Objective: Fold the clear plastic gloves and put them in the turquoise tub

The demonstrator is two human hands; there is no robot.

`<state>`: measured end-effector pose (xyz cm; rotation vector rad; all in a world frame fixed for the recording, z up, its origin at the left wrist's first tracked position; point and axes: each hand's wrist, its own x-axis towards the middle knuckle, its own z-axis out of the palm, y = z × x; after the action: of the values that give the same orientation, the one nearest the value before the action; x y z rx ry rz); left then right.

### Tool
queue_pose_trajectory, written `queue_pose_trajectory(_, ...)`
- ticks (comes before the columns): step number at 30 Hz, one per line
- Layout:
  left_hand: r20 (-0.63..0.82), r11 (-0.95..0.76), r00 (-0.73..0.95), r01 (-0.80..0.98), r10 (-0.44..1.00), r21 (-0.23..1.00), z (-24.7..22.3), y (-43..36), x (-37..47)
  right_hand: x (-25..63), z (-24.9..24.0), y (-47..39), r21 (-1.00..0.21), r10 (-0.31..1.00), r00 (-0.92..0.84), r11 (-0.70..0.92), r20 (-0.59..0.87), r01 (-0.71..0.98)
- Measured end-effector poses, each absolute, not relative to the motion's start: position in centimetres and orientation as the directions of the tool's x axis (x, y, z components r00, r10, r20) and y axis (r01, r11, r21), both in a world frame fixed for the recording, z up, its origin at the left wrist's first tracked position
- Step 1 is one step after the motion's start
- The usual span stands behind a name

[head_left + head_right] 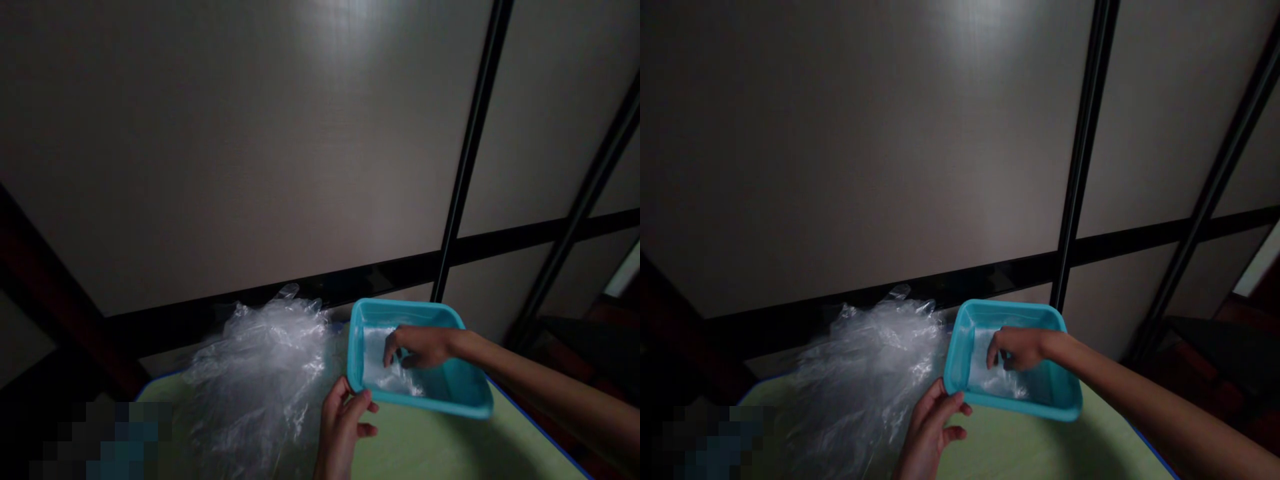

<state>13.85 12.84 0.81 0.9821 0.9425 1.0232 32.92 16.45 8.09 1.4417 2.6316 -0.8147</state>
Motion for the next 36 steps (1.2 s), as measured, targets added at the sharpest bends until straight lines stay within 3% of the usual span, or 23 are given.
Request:
queue_pose_trajectory(6, -0.159, 0.218, 0.254, -0.224, 0.954, 0.950, 0.9, 12.8, 13.7, 31.0, 7.3, 17.1, -0.376, 0.783, -0.521, 0.394, -0.340, 0.839)
queue_pose_trajectory(10, -0.172, 0.239, 0.274, -0.232, 0.946, 0.943, 0.8, 13.1, 13.7, 30.9, 7.1, 17.3, -0.415, 0.790, -0.506, 0.355, -0.346, 0.838)
queue_pose_trajectory(16, -0.227, 0.308, 0.314, -0.239, 0.922, 0.921, 1.3, 14.0, 14.1, 32.7, 10.5, 14.9, -0.497, 0.822, -0.499, 0.322, -0.275, 0.806)
queue_pose_trajectory(20, -0.182, 0.271, 0.316, -0.267, 0.931, 0.925, 2.2, 14.3, 14.8, 34.1, 11.5, 11.7, -0.533, 0.843, -0.493, 0.322, -0.214, 0.782)
queue_pose_trajectory(24, -0.131, 0.209, 0.316, -0.229, 0.940, 0.951, 2.5, 14.1, 15.4, 35.0, 10.0, 9.9, -0.464, 0.896, -0.434, 0.347, -0.091, 0.815)
queue_pose_trajectory(28, -0.046, 0.077, 0.347, -0.077, 0.937, 0.994, 2.1, 13.5, 14.6, 34.7, 8.8, 9.4, -0.417, 0.908, -0.418, 0.384, 0.009, 0.824)
queue_pose_trajectory(31, 0.069, -0.119, 0.344, 0.127, 0.937, 0.985, 1.8, 13.5, 12.3, 33.6, 9.1, 8.6, -0.378, 0.910, -0.396, 0.412, 0.122, 0.829)
queue_pose_trajectory(36, 0.283, -0.387, 0.277, 0.473, 0.918, 0.792, 1.8, 15.3, 6.1, 30.2, 9.7, 6.3, -0.336, 0.863, -0.432, 0.501, 0.261, 0.798)
